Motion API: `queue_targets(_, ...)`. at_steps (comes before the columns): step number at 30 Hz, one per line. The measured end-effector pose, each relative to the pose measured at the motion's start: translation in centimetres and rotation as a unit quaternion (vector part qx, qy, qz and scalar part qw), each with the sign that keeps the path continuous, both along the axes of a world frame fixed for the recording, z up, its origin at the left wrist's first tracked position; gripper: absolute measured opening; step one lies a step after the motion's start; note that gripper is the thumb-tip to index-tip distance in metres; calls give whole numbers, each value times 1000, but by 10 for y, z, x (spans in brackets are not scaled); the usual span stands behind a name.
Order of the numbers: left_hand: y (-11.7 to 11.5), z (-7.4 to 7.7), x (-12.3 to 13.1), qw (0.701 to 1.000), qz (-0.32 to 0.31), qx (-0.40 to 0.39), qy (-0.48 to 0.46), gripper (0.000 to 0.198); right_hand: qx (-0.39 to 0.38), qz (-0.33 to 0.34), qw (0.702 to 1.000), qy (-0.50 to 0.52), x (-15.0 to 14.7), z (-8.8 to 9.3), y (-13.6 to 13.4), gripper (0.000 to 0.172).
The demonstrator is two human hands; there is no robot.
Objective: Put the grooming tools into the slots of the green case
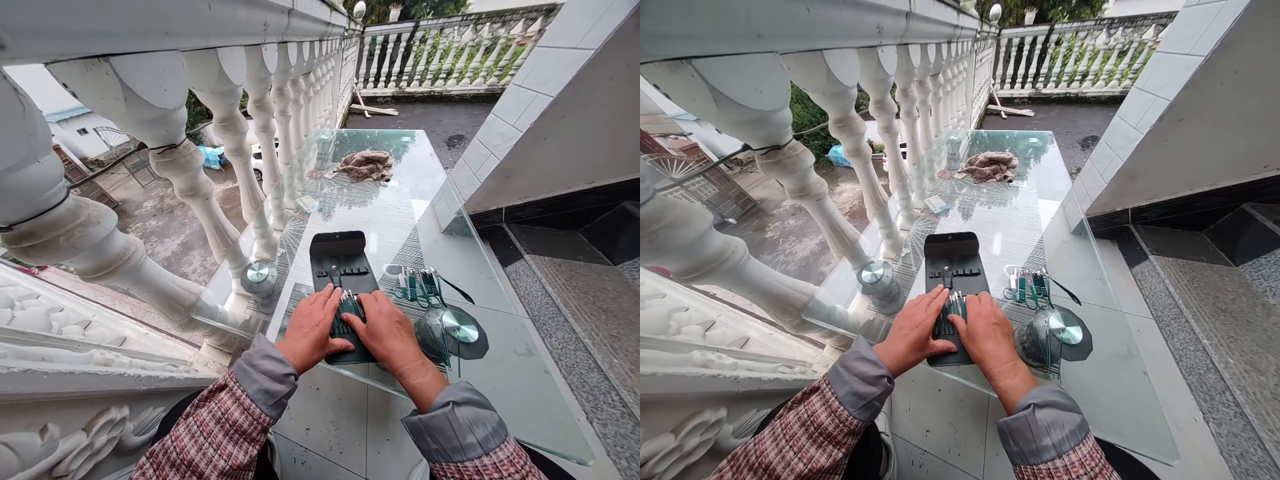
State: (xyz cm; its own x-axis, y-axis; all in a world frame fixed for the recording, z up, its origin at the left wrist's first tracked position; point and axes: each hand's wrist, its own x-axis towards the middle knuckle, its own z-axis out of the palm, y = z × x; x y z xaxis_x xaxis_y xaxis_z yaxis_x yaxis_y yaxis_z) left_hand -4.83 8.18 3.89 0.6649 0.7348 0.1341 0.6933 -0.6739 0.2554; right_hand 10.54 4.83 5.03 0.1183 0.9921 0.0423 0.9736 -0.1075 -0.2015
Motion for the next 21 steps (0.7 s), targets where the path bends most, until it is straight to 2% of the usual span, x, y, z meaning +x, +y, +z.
queue_targets(4, -1, -2, -1, 1000, 2, 4, -4, 100, -18, -6, 1000, -1, -2, 2, 9, 18)
queue_targets(13, 0, -6, -1, 1000, -2, 11, -10, 100, -36, -9, 999, 9, -8, 4, 23, 19)
queue_targets(21, 0, -5, -1, 1000, -6, 7, 0, 97, -6, -47, 987, 152, -2, 0, 33, 26)
